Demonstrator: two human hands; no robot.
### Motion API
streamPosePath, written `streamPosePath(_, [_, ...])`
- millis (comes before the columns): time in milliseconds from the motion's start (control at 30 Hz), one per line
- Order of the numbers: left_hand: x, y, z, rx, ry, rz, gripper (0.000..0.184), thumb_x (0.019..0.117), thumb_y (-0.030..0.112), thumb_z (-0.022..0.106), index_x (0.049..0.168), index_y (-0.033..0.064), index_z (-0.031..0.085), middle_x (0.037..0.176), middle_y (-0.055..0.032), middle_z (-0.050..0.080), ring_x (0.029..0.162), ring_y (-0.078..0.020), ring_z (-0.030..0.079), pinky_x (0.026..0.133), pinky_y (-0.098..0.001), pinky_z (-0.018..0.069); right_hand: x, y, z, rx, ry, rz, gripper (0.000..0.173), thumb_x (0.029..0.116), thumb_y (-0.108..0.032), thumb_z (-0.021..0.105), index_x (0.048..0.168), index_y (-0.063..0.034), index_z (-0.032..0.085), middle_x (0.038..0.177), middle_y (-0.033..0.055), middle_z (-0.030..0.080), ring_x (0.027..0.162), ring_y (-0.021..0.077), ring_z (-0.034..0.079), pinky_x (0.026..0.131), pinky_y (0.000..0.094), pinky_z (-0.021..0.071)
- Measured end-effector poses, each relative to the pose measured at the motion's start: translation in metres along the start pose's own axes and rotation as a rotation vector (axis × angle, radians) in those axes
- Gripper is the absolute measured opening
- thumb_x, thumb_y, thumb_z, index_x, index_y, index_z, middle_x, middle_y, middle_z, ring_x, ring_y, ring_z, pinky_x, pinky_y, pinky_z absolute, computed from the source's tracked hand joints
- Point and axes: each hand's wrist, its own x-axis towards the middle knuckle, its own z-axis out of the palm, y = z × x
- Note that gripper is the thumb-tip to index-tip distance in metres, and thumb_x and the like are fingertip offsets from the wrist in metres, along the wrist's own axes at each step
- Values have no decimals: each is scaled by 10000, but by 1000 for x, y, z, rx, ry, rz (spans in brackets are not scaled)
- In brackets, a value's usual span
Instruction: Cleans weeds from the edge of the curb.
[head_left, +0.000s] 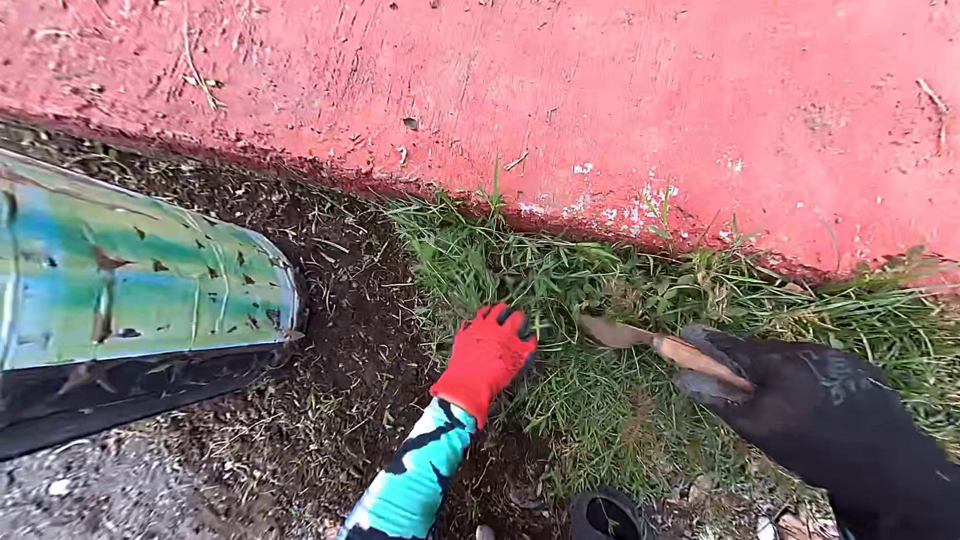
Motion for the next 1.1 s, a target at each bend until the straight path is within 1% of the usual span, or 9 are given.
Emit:
streamPosePath(67, [27, 2, -1, 132, 188, 214, 436, 1000, 442, 601, 1403, 280, 635, 1529, -138, 526, 1429, -433, 452, 1036, -751, 385, 8, -10, -1, -22, -5, 6, 530, 924, -600, 527, 1189, -202, 755, 846, 143, 736, 766, 380, 722, 599, 611, 542])
streamPosePath(133, [59, -4, -2, 228, 236, 245, 512, 1026, 415, 560, 1528, 341, 489, 1641, -120, 384, 1493, -439, 360, 1052, -776, 351, 7, -18, -4, -34, -32, 27, 523, 924, -587, 543, 1225, -212, 748, 882, 147, 743, 803, 388, 726, 628, 618, 550])
streamPosePath(267, [83, -25, 19, 219, 333, 201, 531, 1046, 367, 544, 1541, 184, 480, 1593, -153, 451, 1462, -484, 390, 1020, -815, 346, 0, -25, -1, -54, 25, 11, 512, 936, -556, 530, 1228, -200, 756, 867, 150, 750, 766, 393, 730, 594, 605, 549])
streamPosePath(467, [101, -13, 9, 218, 243, 95, 498, 1066, 358, 501, 1523, 160, 496, 1541, -173, 511, 1466, -491, 379, 1047, -798, 334, -8, -29, 4, -64, 34, 8, 500, 942, -537, 532, 1198, -171, 755, 849, 156, 743, 755, 397, 728, 578, 598, 547])
streamPosePath(600, [111, 6, -12, 269, 162, 32, 456, 1074, 371, 457, 1402, 81, 581, 1272, -295, 650, 1213, -529, 603, 906, -734, 487, -4, -29, -1, -36, -20, 52, 476, 926, -554, 583, 1159, -173, 748, 850, 151, 734, 790, 390, 726, 611, 601, 550])
streamPosePath(733, [53, 4, 15, 217, 20, -33, 424, 1075, 382, 444, 1316, 78, 616, 1131, -270, 690, 1062, -492, 672, 807, -683, 536, -8, -13, 1, -7, -127, 79, 535, 940, -610, 538, 1231, -200, 722, 902, 153, 739, 852, 394, 725, 671, 619, 553])
streamPosePath(867, [15, -12, 3, 379, -223, 62, 448, 1087, 383, 423, 1340, 70, 619, 1224, -252, 675, 1225, -459, 611, 976, -668, 479, -8, -11, -1, 3, -163, 86, 507, 941, -570, 579, 1233, -179, 716, 894, 165, 734, 852, 409, 720, 672, 629, 547])
streamPosePath(1000, [33, -12, -21, 496, -38, 277, 395, 1056, 370, 538, 1408, 211, 620, 1505, -159, 537, 1416, -448, 455, 1084, -753, 347, -4, -13, -4, 12, -198, 115, 489, 941, -567, 603, 1238, -193, 708, 889, 162, 730, 854, 407, 715, 683, 630, 543])
streamPosePath(1100, [67, -15, -28, 480, 89, 206, 488, 1060, 388, 527, 1516, 217, 516, 1644, -144, 376, 1488, -477, 347, 1103, -796, 277, -6, -10, 1, 20, -154, 95, 488, 934, -576, 595, 1196, -183, 714, 881, 158, 726, 846, 401, 716, 670, 625, 545])
